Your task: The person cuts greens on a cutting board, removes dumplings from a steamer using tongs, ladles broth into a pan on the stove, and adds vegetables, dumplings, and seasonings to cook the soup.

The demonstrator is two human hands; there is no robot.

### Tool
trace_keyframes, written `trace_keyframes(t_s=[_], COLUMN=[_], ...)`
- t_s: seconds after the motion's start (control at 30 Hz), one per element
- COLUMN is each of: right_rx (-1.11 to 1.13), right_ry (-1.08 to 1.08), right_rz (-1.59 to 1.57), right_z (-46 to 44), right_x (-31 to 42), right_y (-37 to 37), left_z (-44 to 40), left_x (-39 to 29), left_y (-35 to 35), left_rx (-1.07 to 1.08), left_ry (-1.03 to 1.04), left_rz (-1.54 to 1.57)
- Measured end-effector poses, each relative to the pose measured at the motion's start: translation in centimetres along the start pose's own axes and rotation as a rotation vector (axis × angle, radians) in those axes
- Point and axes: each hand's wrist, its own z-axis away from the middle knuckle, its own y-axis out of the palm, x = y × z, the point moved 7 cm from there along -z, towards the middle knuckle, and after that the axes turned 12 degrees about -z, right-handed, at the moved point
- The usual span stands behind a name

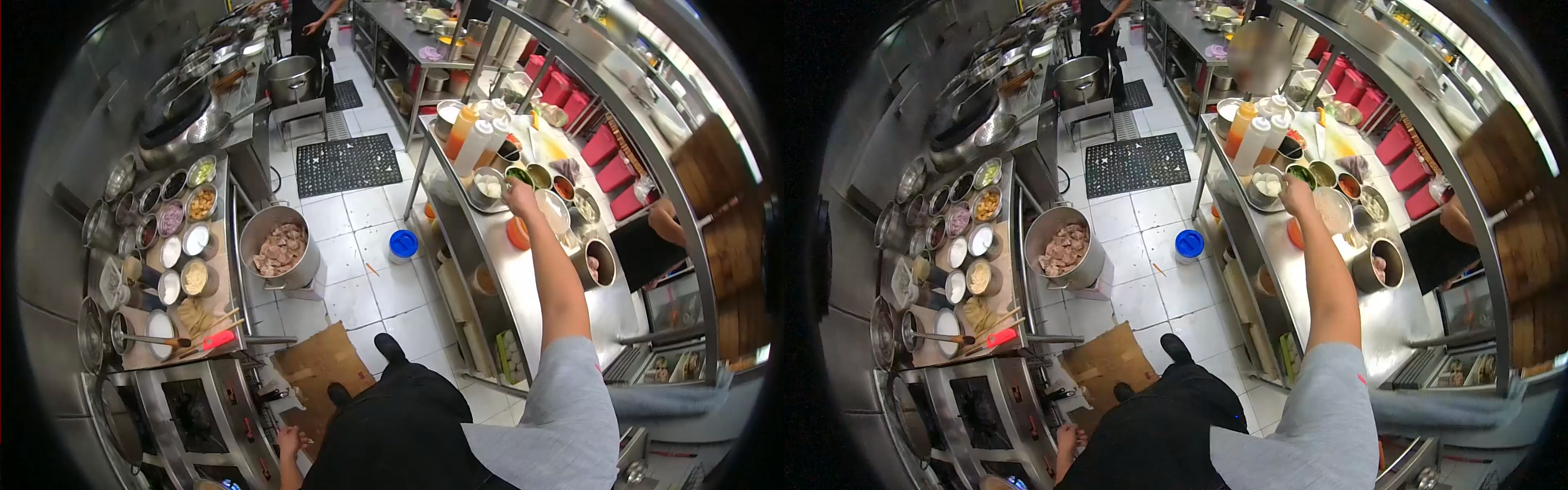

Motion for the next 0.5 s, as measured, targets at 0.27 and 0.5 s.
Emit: trace_keyframes(t_s=[0.27, 0.5], right_rx=[0.537, 0.398], right_ry=[0.032, -0.084], right_rz=[0.539, 0.481], right_z=[-8.0, -10.1], right_x=[-0.5, -1.9], right_y=[7.0, 8.8], left_z=[6.1, 2.8], left_x=[-4.4, -3.5], left_y=[6.0, 8.2], left_rx=[-0.053, -0.078], left_ry=[0.124, 0.090], left_rz=[-0.367, -0.125])
